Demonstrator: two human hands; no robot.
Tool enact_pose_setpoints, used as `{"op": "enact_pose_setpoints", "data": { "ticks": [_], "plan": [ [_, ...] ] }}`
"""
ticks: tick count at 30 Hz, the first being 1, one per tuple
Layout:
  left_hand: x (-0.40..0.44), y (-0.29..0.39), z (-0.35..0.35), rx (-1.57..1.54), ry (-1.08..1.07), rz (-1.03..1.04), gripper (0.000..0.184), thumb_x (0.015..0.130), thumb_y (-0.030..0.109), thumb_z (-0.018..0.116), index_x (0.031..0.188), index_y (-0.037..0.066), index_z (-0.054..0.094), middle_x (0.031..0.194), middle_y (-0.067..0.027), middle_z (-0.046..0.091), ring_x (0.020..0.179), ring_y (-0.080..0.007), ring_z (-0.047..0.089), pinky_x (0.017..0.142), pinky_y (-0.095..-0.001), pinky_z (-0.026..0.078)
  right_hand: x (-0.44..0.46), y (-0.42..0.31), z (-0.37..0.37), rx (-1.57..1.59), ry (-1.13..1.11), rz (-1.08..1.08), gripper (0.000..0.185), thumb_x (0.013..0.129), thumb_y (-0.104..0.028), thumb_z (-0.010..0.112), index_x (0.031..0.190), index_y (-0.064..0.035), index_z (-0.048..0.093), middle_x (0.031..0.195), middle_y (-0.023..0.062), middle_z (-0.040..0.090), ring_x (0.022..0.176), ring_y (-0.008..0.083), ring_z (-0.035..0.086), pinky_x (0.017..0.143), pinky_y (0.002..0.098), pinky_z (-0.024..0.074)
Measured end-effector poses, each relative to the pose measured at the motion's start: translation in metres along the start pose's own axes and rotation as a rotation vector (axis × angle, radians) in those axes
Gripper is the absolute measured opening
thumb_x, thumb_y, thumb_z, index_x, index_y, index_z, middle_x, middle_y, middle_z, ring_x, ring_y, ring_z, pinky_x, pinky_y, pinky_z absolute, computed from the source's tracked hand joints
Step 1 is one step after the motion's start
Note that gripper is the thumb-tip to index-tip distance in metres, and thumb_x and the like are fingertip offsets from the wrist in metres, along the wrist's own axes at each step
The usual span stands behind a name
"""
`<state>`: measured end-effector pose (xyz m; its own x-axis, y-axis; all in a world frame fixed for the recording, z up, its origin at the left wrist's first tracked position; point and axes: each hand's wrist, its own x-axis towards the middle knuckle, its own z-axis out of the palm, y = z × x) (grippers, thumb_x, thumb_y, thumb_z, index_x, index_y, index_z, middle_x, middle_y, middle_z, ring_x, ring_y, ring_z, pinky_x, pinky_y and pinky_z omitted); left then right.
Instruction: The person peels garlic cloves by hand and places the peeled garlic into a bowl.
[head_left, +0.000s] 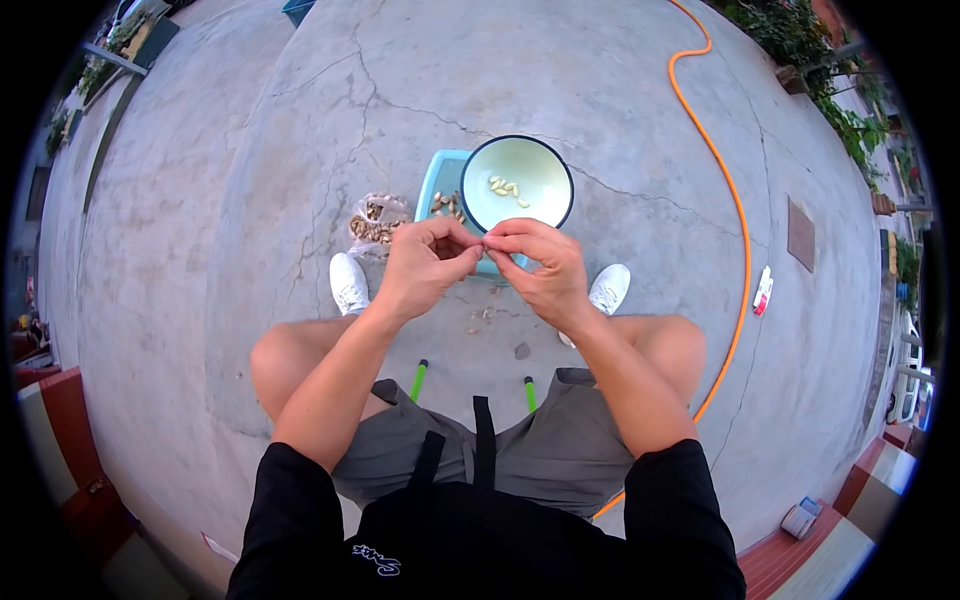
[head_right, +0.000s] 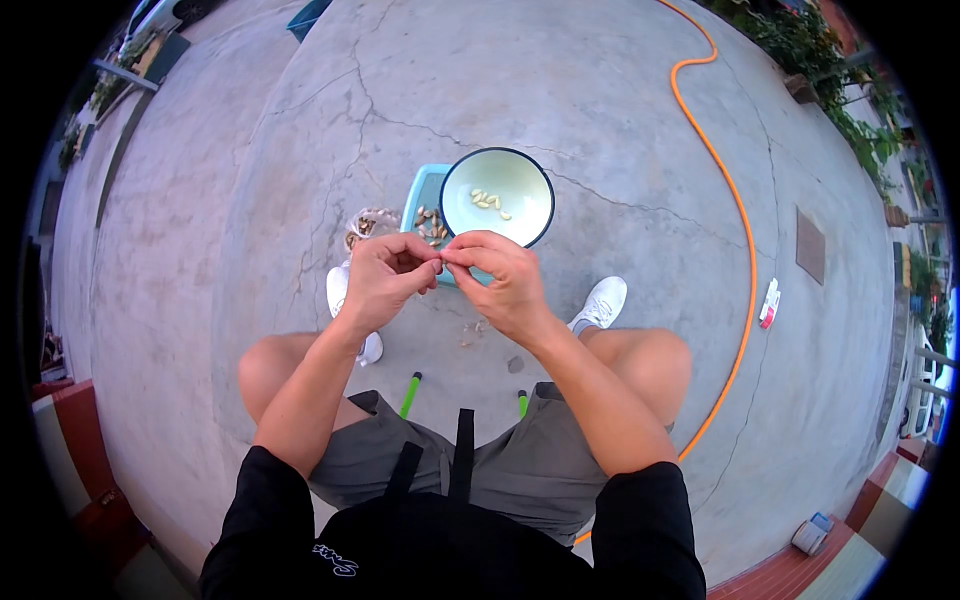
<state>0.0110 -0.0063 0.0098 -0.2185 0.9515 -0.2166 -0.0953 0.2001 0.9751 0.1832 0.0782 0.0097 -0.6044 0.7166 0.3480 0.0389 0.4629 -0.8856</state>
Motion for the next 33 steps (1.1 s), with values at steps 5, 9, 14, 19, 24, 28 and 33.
{"op": "enact_pose_setpoints", "data": {
  "ticks": [5, 9, 14, 19, 24, 28, 33],
  "plan": [
    [-0.001, 0.003, -0.001, -0.028, -0.022, -0.031, 0.003, 0.086, 0.000, 0.070, 0.085, -0.002, 0.068, 0.078, -0.0031, 0.066, 0.066, -0.0096, 0.065, 0.057, -0.0215, 0.050, -0.002, 0.000, -0.001, 0.028, -0.005, 0.009, 0.014, 0.079, 0.005, 0.072, 0.092, 0.0004, 0.074, 0.094, 0.0077, 0.072, 0.082, 0.0197, 0.070, 0.072, 0.0290, 0.0549],
    [0.000, 0.002, 0.000, -0.062, -0.044, -0.036, 0.004, 0.085, -0.001, 0.069, 0.083, -0.002, 0.067, 0.077, -0.0023, 0.064, 0.065, -0.0095, 0.064, 0.056, -0.0211, 0.048, -0.003, -0.001, -0.002, 0.041, -0.021, 0.041, 0.015, 0.079, 0.005, 0.072, 0.092, -0.0003, 0.075, 0.094, 0.0077, 0.072, 0.081, 0.0192, 0.070, 0.071, 0.0285, 0.0548],
    [0.001, -0.003, 0.002, -0.078, -0.043, -0.021, 0.005, 0.082, -0.003, 0.069, 0.079, -0.001, 0.065, 0.074, -0.0014, 0.064, 0.064, -0.0068, 0.061, 0.056, -0.0204, 0.047, -0.005, 0.000, -0.004, 0.035, -0.045, 0.064, 0.016, 0.079, 0.005, 0.072, 0.093, -0.0013, 0.075, 0.094, 0.0080, 0.073, 0.081, 0.0191, 0.070, 0.071, 0.0282, 0.0550],
    [0.001, -0.005, 0.001, -0.103, -0.034, -0.007, 0.007, 0.080, -0.003, 0.069, 0.076, 0.000, 0.064, 0.072, -0.0002, 0.064, 0.064, -0.0038, 0.058, 0.056, -0.0196, 0.045, -0.008, 0.004, -0.002, 0.146, -0.045, 0.120, 0.019, 0.078, 0.007, 0.072, 0.094, -0.0009, 0.075, 0.095, 0.0092, 0.073, 0.082, 0.0182, 0.071, 0.073, 0.0274, 0.0558],
    [-0.002, 0.008, 0.002, -0.133, -0.044, -0.068, 0.006, 0.084, -0.001, 0.068, 0.081, 0.000, 0.064, 0.078, -0.0031, 0.065, 0.063, -0.0084, 0.062, 0.056, -0.0210, 0.048, -0.008, 0.003, -0.003, 0.275, -0.050, 0.188, 0.017, 0.081, 0.008, 0.070, 0.096, 0.0011, 0.075, 0.098, 0.0104, 0.072, 0.086, 0.0160, 0.071, 0.075, 0.0263, 0.0566],
    [-0.002, 0.013, 0.001, -0.158, -0.054, -0.097, 0.005, 0.085, 0.002, 0.069, 0.083, 0.001, 0.064, 0.078, -0.0038, 0.066, 0.062, -0.0084, 0.063, 0.055, -0.0207, 0.048, -0.007, 0.003, -0.005, 0.484, -0.045, 0.312, 0.016, 0.085, 0.009, 0.067, 0.098, 0.0030, 0.074, 0.103, 0.0115, 0.071, 0.092, 0.0164, 0.070, 0.079, 0.0270, 0.0586],
    [-0.001, 0.009, 0.004, -0.136, -0.041, -0.029, 0.006, 0.086, 0.003, 0.068, 0.087, 0.001, 0.063, 0.078, -0.0014, 0.064, 0.067, -0.0061, 0.061, 0.058, -0.0193, 0.047, -0.008, 0.001, -0.003, 0.553, -0.058, 0.344, 0.019, 0.086, 0.010, 0.065, 0.103, 0.0048, 0.071, 0.106, 0.0116, 0.069, 0.094, 0.0181, 0.070, 0.084, 0.0297, 0.0595]
  ]
}}
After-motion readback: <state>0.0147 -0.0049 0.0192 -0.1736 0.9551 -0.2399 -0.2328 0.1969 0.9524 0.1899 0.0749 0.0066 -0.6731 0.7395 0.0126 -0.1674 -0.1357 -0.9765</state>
